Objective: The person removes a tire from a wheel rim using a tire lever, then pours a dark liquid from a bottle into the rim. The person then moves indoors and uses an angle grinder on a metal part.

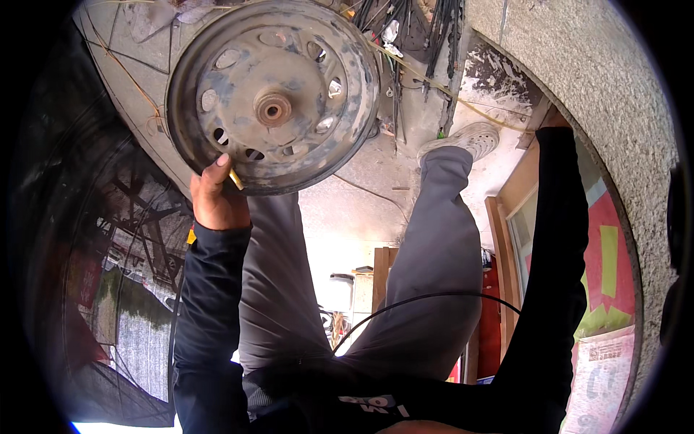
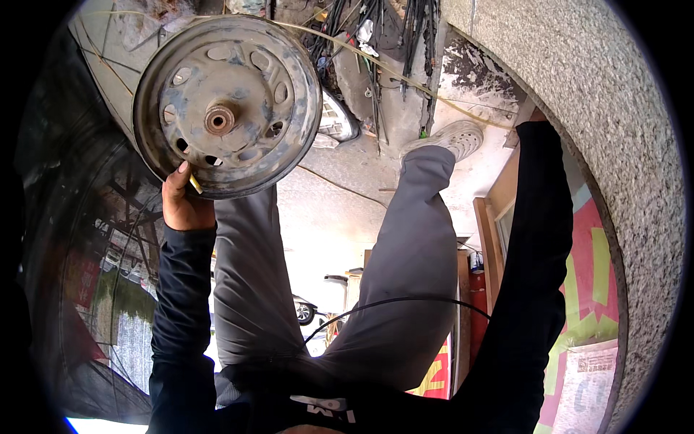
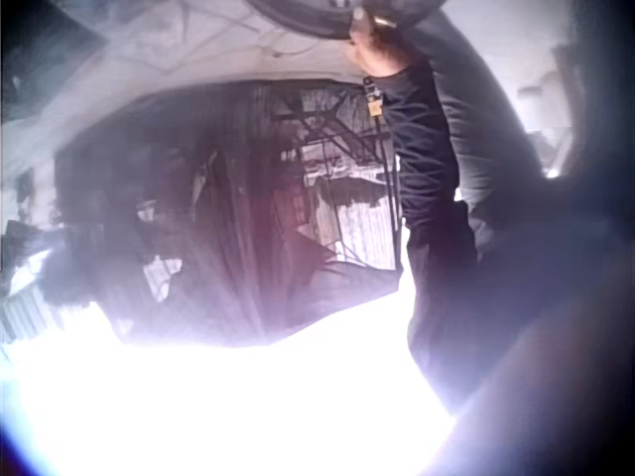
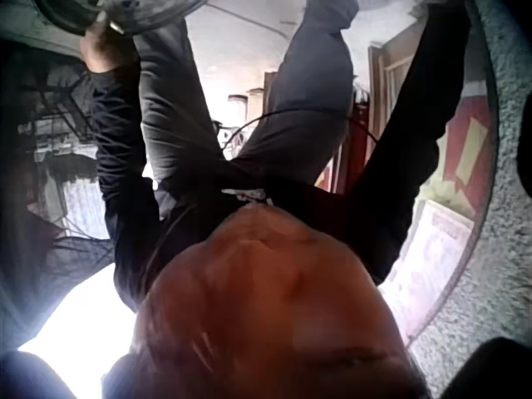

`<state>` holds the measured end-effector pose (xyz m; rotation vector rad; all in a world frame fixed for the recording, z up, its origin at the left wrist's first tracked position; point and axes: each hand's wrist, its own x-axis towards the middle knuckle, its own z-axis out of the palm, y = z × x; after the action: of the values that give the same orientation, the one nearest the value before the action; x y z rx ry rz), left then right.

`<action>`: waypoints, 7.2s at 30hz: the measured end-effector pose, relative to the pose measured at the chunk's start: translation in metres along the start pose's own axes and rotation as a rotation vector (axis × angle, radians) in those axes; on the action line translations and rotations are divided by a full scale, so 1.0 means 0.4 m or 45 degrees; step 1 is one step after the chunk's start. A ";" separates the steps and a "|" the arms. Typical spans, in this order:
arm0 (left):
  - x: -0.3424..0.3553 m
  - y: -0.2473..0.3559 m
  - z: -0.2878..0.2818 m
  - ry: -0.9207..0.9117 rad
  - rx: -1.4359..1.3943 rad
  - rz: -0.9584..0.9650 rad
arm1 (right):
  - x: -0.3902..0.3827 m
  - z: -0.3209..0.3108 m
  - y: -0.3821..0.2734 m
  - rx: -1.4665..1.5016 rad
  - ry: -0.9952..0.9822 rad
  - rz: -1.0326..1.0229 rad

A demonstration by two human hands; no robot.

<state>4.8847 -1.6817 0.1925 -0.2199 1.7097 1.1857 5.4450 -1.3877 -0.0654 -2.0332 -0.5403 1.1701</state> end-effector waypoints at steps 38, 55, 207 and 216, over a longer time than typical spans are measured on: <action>0.024 0.200 0.005 -0.317 0.185 0.294 | -1.341 0.354 -0.652 -1.286 -1.269 0.032; 0.041 0.243 -0.005 -0.353 0.300 0.340 | -1.328 0.345 -0.660 -1.238 -1.281 0.157; -0.323 0.529 -0.029 -0.506 0.182 -0.057 | -1.396 0.161 -0.763 0.336 -1.153 0.492; -0.254 0.440 -0.014 -0.557 0.108 0.104 | -1.479 0.037 -0.834 -0.708 -1.250 0.097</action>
<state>4.8210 -1.6346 0.3798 0.1547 1.3877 1.1205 5.1345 -1.5519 0.5162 -1.7694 -1.3829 2.2489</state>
